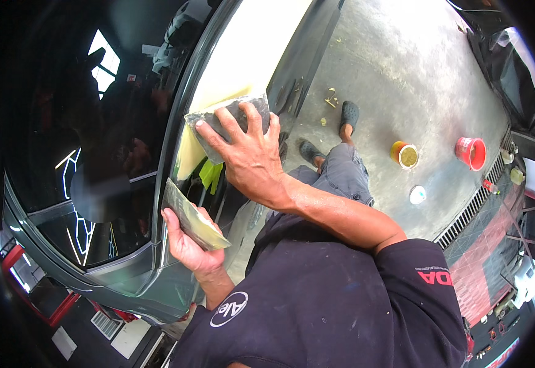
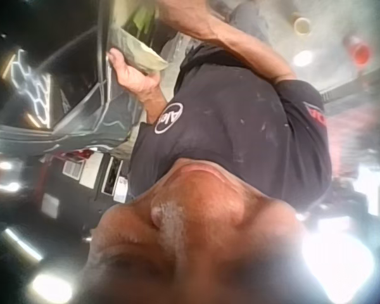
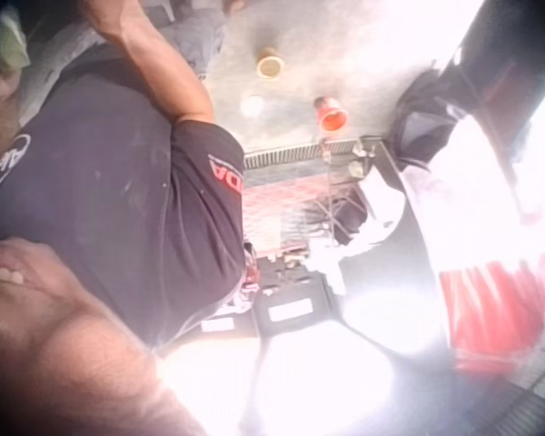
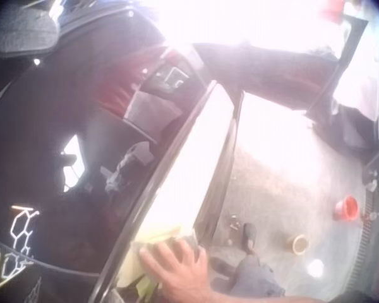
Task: The person applies a yellow body filler to a car's rear quarter panel using a metal spreader. They smooth the filler over a taped-off area, then walk to a bucket to scoop more filler and apply it to the spreader before returning to the car to continue the application.
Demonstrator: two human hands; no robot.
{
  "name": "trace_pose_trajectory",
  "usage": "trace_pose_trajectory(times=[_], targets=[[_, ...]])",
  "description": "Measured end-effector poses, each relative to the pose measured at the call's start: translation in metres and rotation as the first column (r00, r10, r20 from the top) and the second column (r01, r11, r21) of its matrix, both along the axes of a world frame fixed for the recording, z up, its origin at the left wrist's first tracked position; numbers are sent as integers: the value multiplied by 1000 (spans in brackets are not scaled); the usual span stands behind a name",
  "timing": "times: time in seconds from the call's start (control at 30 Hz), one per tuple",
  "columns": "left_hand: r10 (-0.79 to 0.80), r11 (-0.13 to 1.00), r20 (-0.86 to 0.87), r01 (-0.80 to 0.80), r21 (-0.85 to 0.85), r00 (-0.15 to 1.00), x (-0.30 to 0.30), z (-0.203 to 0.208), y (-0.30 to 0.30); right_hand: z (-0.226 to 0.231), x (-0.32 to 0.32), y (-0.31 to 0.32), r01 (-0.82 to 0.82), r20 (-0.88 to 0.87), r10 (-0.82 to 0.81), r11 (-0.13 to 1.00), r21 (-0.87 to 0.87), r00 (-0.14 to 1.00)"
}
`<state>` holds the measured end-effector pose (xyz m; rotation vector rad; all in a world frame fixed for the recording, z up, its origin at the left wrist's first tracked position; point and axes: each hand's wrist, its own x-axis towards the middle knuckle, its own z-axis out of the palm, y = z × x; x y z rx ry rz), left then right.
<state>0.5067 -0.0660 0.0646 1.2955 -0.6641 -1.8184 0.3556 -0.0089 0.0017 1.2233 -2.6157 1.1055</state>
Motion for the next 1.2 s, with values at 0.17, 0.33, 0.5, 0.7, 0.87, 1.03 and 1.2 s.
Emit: trace_pose_trajectory(times=[0.17, 0.33, 0.5, 0.7, 0.87, 1.03, 1.2], targets=[[3, 999, -26, -4, -34, 1000, 8, 5, 4, 1, 8, 5, -57, -29, 58, 998, 30, 998], [-98, 992, -64, 93, -79, 993, 4, 0, 8, 23, -19, 39, -220, 98, 235, 965, -139, 967], [-313, 943, -284, 331, 17, 906, -34, -31, 19, 54, -37, 97, -535, -31, 560, 771, -345, 828], [-426, 880, -376, 474, 41, 823, -94, -22, 32, 15, -58, 142, -613, -90, 624, 715, -337, 776], [-344, 930, -363, 367, -6, 866, -93, -5, 11, -33, -139, 174, -476, -88, 496, 861, 180, 864], [-312, 947, -157, 294, -130, 937, -136, 19, 21, -57, -252, 121, 55, 223, -12, 980, -189, 975], [-340, 940, -79, 340, -3, 937, -167, -12, 31, -88, -383, 66, 312, 191, -259, 887, -340, 947]])
